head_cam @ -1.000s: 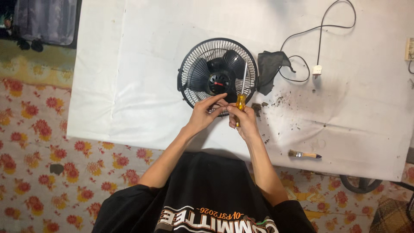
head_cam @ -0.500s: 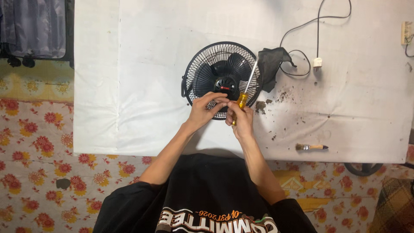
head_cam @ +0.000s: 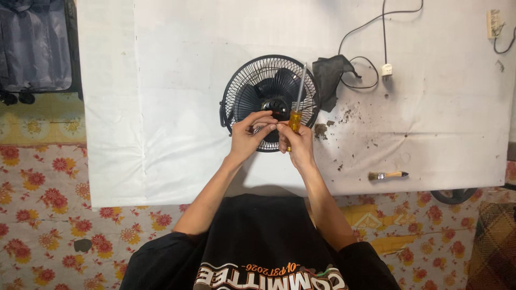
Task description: The person disassembles a small electric fan by removing the front grille and fan blades, then reassembles it by placing the blades back onto the motor and securing the grille with a screwdriver. The task is performed on a white-covered table with tools visible nearby.
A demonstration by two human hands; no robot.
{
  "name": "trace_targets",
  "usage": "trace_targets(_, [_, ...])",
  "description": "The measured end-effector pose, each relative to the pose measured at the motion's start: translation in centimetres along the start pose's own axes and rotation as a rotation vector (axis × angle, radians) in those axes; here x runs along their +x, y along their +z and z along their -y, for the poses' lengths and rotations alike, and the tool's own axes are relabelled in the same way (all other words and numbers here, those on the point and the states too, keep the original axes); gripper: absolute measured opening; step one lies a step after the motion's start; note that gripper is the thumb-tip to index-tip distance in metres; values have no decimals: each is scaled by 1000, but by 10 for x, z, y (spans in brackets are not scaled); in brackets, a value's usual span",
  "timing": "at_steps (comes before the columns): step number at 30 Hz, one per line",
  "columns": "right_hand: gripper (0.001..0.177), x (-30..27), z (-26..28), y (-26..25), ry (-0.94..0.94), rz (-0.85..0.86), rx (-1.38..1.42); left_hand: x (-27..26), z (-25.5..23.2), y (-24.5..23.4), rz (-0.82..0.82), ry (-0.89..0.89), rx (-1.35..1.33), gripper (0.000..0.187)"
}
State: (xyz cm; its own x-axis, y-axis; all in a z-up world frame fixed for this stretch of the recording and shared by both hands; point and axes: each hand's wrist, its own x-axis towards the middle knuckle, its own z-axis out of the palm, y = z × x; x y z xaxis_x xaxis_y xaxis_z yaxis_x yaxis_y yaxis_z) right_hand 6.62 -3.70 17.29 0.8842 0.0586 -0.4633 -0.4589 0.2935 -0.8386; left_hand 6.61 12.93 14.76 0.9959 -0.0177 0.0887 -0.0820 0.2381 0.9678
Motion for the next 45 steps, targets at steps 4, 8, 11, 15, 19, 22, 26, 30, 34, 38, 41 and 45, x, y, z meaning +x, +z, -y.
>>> trace_targets(4, [15,4,-5,7,-10,-14,29,3,0,-7,-11,-6,54,30])
trace_targets(8, [14,20,-1,13,-178,-141,-159,18,1,-37,-181,107,267,17])
trace_targets(11, [16,35,8,9,-279,-237,-389,51,14,-76,-415,61,364,24])
trace_targets(15, [16,48,20,15,-312,-224,-419,75,38,-97,-332,-192,444,25])
trace_targets(19, [16,55,29,23,-312,-199,-536,78,49,-100,-365,-290,414,26])
trace_targets(22, [16,59,32,29,-303,-188,-572,78,51,-96,-421,-315,397,25])
trace_targets(26, [15,62,39,34,-308,-152,-638,79,52,-96,-408,-283,335,22])
trace_targets(30, [13,71,56,43,-310,-103,-761,77,56,-98,-397,-285,265,22])
trace_targets(34, [15,92,86,58,-545,116,-985,76,61,-98,-404,-286,240,21])
trace_targets(38, [21,117,112,80,-562,370,-1184,79,65,-99,-381,-276,165,22])
trace_targets(41, [26,136,123,108,-456,444,-1225,83,64,-99,-373,-303,148,23])
trace_targets(45, [34,149,135,136,-226,448,-1470,90,58,-96,-337,-319,168,24])
